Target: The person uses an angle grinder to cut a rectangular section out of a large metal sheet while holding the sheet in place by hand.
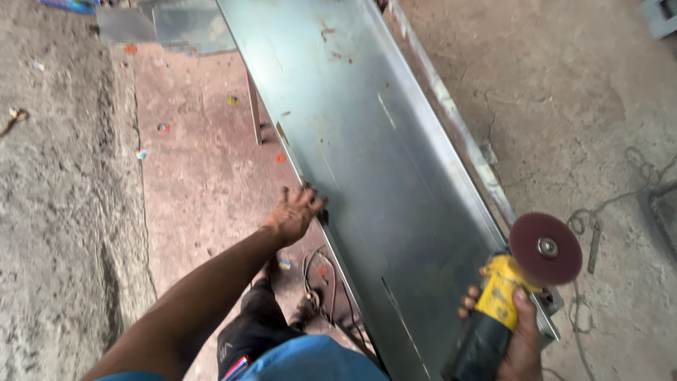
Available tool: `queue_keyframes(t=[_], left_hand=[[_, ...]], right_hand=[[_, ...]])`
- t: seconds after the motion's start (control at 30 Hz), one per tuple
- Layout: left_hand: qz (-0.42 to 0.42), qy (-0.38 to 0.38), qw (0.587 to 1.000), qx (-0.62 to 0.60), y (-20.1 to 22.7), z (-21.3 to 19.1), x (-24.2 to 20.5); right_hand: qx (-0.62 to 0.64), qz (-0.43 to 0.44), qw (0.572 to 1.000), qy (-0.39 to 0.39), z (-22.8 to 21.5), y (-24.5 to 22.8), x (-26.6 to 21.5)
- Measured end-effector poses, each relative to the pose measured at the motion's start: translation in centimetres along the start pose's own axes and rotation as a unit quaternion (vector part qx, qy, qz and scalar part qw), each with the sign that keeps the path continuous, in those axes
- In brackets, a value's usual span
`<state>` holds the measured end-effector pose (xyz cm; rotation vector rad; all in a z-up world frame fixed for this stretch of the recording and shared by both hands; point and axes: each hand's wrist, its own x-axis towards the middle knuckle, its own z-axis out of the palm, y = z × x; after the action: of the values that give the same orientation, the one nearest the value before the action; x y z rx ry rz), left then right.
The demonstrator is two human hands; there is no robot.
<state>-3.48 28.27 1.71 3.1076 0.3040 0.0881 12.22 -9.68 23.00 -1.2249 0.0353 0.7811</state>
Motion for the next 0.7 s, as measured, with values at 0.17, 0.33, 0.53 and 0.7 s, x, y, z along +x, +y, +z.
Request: queue_keyframes(t=[0.17, 0.33, 0.53, 0.7], left_hand=[[-0.365, -0.086, 0.841, -0.390, 5.5, -0.7, -4.4], [-0.419, -0.061, 0.746, -0.514, 9.5, 3.8, -6.4], [-0.436, -0.020, 0.740, -0.511, 6.1, 5.8, -1.0], [-0.494, -0.045, 0.704, -0.508, 5.3, 6.3, 2.9]], right_hand=[[0.077, -0.014, 0.997, 0.018, 3.0, 0.0, 2.6], [-0.039, -0.062, 0.995, 0.062, 2.9, -2.9, 5.4], [-0.391, -0.073, 0.917, 0.041, -2.7, -5.8, 6.7], [-0.634, 0.024, 0.773, -0.001, -6.5, -1.1, 7.9]])
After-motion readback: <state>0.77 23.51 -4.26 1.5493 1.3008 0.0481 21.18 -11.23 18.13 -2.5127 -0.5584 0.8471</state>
